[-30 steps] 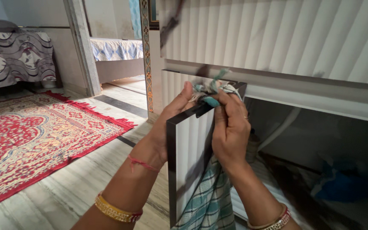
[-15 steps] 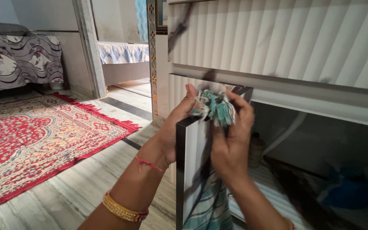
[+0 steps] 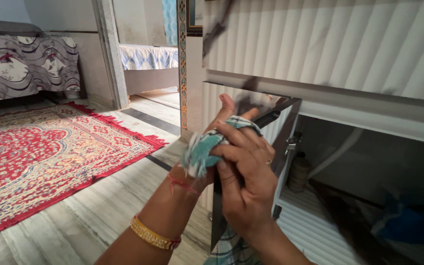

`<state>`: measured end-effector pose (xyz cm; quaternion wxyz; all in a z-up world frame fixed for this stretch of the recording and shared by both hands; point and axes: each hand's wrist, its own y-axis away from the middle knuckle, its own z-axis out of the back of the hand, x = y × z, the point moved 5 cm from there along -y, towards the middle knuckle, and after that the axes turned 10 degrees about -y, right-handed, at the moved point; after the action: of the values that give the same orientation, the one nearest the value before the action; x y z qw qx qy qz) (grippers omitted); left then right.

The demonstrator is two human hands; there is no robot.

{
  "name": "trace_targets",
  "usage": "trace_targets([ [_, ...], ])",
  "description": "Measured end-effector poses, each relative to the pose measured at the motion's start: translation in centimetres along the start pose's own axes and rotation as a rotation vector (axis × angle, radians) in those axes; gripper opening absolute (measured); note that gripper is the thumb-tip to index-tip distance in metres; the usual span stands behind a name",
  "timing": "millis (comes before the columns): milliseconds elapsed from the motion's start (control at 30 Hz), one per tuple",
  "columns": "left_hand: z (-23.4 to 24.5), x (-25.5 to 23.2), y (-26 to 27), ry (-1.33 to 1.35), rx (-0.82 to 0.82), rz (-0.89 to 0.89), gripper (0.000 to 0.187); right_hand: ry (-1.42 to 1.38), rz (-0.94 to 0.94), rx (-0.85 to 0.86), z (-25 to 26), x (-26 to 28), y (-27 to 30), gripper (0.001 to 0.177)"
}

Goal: The person organizes various tools, including pliers, a screwdriver, and a wrench, into a drawer. They then clean the cabinet door with a cloth.

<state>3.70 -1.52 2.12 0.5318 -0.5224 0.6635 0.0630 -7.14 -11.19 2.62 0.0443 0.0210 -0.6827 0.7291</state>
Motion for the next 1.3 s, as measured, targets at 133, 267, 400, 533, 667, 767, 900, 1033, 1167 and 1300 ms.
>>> trace_targets([
  [133, -1.0, -0.9, 0.4, -0.164, 0.050, 0.065, 0.092, 0.098, 0.088, 0.031, -0.1, 0.1, 0.1, 0.010],
  [267, -1.0, -1.6, 1.1, -0.245, 0.113, 0.132, 0.106, 0.086, 0.158, 0.005, -0.4, -0.7, 1.7, 0.008],
  [400, -1.7, -2.5, 2.7, -0.421, 0.080, 0.085, 0.097, 0.043, 0.164, 0.000, -1.0, -1.5, 6.1, 0.014],
  [533, -2.8, -2.9, 1.6, -0.265, 0.059, 0.137, 0.090, 0.054, 0.220, 0.127, -0.9, -2.5, 11.9, 0.021],
  [667, -3.2, -3.5, 1.0, -0.433, 0.065, 0.116, 0.082, 0.165, 0.405, 0.358, -0.5, -3.9, 17.2, 0.025],
  [767, -3.2, -3.8, 0.9, -0.557, 0.050, 0.159, 0.075, 0.283, 0.577, 0.464, -0.9, -4.4, 19.2, 0.024],
  [900, -3.3, -3.8, 1.1, -0.566, 0.087, 0.155, 0.071, 0.143, 0.496, 0.505, -1.3, -4.5, 15.9, 0.026],
  [1033, -2.8, -3.7, 1.2, -0.495, 0.135, 0.057, 0.069, 0.154, 0.319, 0.411, -1.2, -4.8, 9.8, 0.050],
  [1167, -2.1, -4.0, 1.0, -0.519, 0.108, 0.003, 0.069, 0.180, 0.118, 0.280, -1.0, -5.4, 7.1, 0.075],
  [1300, -2.5, -3.4, 1.4, -0.347, 0.091, 0.119, 0.075, 0.143, -0.078, 0.229, -1.4, -6.7, 10.7, 0.088],
])
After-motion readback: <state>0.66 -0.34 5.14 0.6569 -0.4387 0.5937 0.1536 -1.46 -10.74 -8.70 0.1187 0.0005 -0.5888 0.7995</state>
